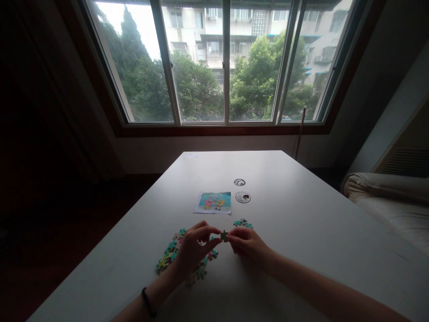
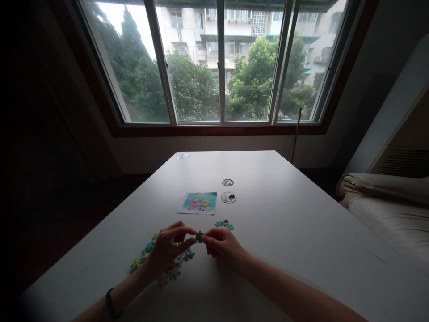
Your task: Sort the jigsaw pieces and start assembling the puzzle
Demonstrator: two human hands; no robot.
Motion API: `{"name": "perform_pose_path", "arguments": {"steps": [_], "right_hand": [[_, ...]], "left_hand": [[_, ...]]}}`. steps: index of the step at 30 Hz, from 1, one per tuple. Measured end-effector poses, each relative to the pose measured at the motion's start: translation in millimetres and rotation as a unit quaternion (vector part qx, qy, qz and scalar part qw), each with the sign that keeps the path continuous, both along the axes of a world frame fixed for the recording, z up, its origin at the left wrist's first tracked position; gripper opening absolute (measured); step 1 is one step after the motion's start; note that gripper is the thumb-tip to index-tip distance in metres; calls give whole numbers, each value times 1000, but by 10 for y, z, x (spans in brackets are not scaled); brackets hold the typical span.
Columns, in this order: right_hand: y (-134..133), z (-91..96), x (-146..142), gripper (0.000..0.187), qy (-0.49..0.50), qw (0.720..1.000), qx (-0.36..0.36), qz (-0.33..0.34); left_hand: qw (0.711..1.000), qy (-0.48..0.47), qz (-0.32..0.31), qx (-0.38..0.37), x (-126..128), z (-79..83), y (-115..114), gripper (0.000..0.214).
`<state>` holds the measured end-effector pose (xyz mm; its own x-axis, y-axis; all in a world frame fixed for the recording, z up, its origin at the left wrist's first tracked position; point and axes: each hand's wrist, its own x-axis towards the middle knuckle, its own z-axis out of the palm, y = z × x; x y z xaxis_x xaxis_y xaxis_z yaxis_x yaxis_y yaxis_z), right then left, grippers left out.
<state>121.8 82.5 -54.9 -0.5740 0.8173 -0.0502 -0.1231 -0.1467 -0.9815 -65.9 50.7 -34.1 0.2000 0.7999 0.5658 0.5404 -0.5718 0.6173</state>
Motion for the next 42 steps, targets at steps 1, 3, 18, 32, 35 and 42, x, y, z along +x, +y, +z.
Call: {"name": "perform_pose_path", "arguments": {"steps": [1, 3, 18, 32, 35, 42], "right_hand": [[-3, 1, 3, 38, -2, 1000, -1, 0], [-5, -5, 8, 38, -1, 1000, 1, 0], [-3, 7, 8, 38, 1, 1000, 0, 2], [6, -5, 7, 37, 4, 1000, 1, 3], [4, 1, 6, 37, 3, 1000, -2, 2], [2, -1, 5, 38, -5, 1000, 3, 1]], "left_hand": [[1000, 0, 1, 0, 1, 2, 0, 9], [1000, -1, 0, -2, 1, 6, 0, 9], [1000, -2, -6, -7, -7, -12, 1, 11], [1000, 1, -2, -9, -7, -15, 10, 9], [1000, 0, -3, -8, -2, -1, 0, 10], [1000, 2, -2, -7, 4, 19, -6, 11]]}}
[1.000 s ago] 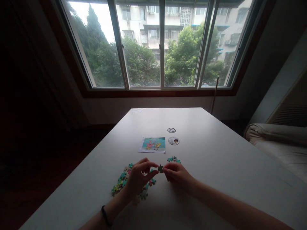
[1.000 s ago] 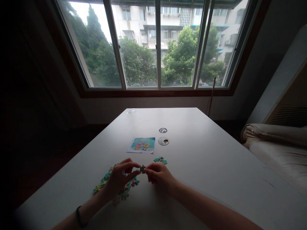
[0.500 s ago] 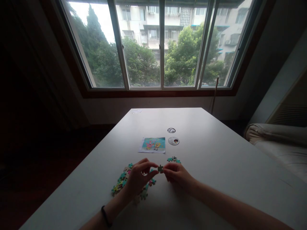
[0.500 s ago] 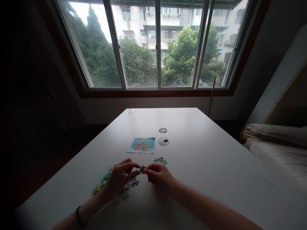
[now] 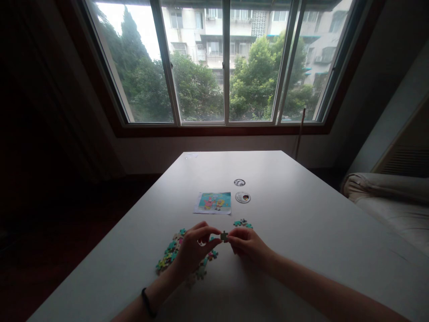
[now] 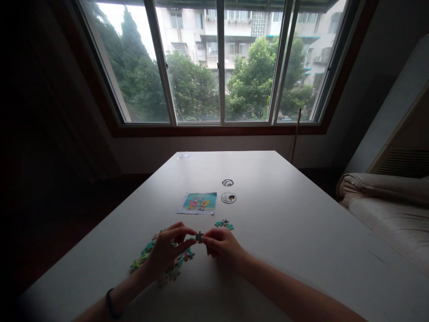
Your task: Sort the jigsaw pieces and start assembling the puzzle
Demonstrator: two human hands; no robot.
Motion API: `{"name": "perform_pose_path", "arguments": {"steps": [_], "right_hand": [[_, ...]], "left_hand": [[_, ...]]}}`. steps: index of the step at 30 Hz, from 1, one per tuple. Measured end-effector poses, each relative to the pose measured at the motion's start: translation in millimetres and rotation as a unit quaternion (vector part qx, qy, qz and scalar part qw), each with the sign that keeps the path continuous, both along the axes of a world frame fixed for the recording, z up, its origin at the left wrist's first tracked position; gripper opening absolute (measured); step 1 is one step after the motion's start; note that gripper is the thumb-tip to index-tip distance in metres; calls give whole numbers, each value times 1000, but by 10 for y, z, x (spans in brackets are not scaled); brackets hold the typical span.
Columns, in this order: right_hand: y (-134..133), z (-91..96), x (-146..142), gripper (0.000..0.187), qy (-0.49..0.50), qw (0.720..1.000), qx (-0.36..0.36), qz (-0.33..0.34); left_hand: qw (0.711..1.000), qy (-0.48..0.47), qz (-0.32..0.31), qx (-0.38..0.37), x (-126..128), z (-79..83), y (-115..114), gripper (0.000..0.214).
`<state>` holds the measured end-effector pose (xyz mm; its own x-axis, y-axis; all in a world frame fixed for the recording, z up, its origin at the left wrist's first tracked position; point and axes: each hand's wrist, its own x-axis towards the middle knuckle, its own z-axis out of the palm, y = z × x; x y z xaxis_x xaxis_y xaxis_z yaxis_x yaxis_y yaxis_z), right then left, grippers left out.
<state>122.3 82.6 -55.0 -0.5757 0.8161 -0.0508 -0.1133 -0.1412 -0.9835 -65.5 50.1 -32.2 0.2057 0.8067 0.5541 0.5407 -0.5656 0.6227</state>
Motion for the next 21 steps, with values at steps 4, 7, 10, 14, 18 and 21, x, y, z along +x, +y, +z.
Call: {"name": "perform_pose_path", "arguments": {"steps": [4, 7, 10, 14, 18, 21], "right_hand": [[9, -23, -1, 37, 7, 1000, 1, 3], [14, -40, 7, 36, 9, 1000, 5, 2], [21, -53, 12, 36, 14, 1000, 8, 4], [25, -49, 3, 36, 16, 1000, 6, 6], [10, -16, -6, 36, 12, 1000, 3, 3], [2, 9, -6, 37, 10, 1000, -7, 1]], "left_hand": [[1000, -4, -5, 3, -10, -28, 10, 11], [1000, -2, -4, -5, -14, -44, 6, 10], [1000, -2, -7, -11, -17, -49, 1, 9], [1000, -7, -4, -13, -21, -52, -1, 9], [1000, -7, -6, -12, -19, -48, 4, 9], [1000, -7, -7, -11, -15, -36, 6, 8]]}}
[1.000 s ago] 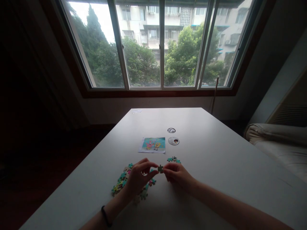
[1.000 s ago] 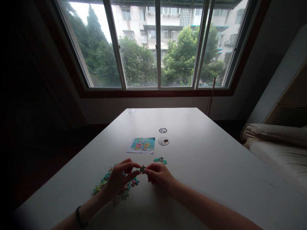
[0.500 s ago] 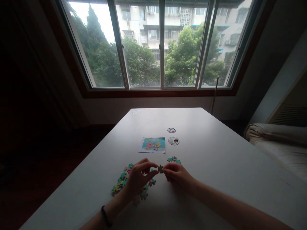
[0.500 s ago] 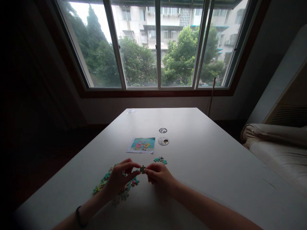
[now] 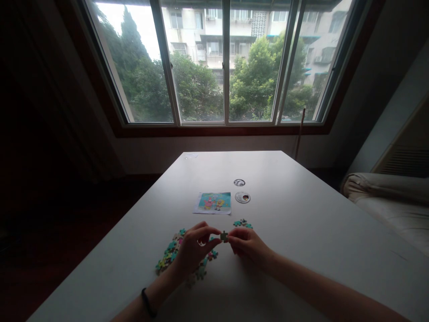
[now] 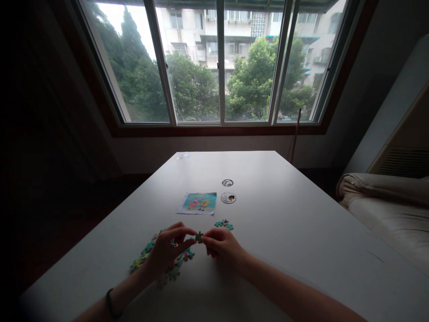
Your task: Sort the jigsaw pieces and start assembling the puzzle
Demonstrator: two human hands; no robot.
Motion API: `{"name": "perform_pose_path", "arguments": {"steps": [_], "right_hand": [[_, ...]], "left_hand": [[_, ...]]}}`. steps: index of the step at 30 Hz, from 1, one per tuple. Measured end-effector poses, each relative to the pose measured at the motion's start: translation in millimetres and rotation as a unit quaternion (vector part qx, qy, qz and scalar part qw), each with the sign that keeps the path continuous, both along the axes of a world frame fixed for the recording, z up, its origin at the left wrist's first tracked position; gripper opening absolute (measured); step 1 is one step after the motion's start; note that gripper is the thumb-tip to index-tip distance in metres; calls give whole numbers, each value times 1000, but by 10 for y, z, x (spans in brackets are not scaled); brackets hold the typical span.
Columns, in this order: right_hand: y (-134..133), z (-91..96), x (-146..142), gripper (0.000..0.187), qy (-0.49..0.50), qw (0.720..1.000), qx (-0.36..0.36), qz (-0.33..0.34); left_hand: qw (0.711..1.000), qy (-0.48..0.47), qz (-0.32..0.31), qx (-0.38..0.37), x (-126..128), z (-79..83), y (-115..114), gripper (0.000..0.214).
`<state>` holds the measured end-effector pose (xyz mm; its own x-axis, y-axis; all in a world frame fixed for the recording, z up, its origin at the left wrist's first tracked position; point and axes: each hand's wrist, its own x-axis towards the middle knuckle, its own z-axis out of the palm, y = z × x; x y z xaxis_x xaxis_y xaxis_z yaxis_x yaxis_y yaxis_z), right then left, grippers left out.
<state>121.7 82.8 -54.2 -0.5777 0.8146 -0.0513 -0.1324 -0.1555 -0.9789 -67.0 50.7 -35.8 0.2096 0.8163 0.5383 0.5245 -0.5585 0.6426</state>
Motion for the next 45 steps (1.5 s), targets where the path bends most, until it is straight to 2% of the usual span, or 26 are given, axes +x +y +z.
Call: {"name": "perform_pose_path", "arguments": {"steps": [45], "right_hand": [[7, -22, 4, 37, 5, 1000, 11, 10]], "left_hand": [[1000, 6, 4, 0, -8, -17, 3, 8]]}}
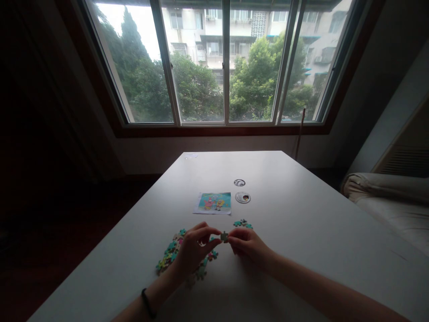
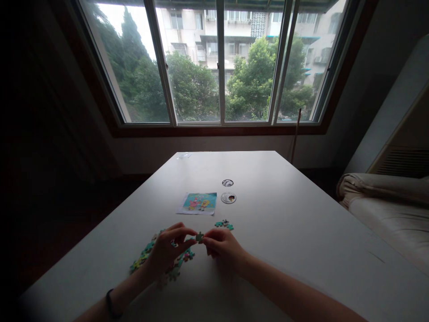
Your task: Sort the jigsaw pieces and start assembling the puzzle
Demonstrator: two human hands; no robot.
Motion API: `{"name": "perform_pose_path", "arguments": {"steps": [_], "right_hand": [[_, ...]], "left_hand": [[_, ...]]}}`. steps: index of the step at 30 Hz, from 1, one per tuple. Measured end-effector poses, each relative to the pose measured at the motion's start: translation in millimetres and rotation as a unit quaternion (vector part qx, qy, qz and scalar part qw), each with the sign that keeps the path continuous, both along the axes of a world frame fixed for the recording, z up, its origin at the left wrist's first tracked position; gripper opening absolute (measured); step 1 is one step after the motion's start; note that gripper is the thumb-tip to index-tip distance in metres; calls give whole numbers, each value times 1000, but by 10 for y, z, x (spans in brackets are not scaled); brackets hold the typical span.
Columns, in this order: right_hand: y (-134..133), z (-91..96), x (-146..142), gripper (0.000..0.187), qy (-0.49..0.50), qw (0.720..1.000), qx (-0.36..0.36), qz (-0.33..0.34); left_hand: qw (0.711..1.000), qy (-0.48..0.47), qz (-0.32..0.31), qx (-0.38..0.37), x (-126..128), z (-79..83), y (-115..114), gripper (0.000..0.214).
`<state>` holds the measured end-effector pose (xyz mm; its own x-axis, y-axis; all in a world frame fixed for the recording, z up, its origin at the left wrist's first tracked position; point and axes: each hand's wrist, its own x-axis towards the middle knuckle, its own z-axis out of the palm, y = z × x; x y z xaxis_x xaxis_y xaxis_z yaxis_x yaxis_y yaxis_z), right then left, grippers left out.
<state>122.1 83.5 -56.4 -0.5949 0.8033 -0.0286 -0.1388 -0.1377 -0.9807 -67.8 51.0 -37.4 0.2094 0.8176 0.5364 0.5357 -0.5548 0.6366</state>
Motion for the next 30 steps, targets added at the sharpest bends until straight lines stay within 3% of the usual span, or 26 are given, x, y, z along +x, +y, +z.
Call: {"name": "perform_pose_path", "arguments": {"steps": [8, 12, 15, 17, 21, 26, 30], "right_hand": [[-6, -1, 2, 34, -7, 1000, 6, -3], [2, -20, -14, 34, -6, 1000, 7, -21], [-5, -31, -38, 36, -8, 1000, 17, -19], [-23, -40, -55, 36, -18, 999, 35, -14], [-61, -69, -79, 34, -50, 997, 59, -8], [-52, -85, -89, 30, -60, 996, 61, -6], [-33, -85, -90, 29, -61, 996, 58, -7]], "left_hand": [[1000, 13, 4, -9, 21, 36, -14, 12], [998, 43, -23, -39, -66, 98, 59, 22], [992, 69, 46, -97, -261, 77, 297, 34], [970, 131, 145, -146, -428, 21, 544, 42], [939, 167, 240, -180, -688, -82, 1064, 60], [923, 179, 252, -230, -688, -74, 1439, 84], [916, 178, 218, -286, -634, -60, 1544, 69]]}}
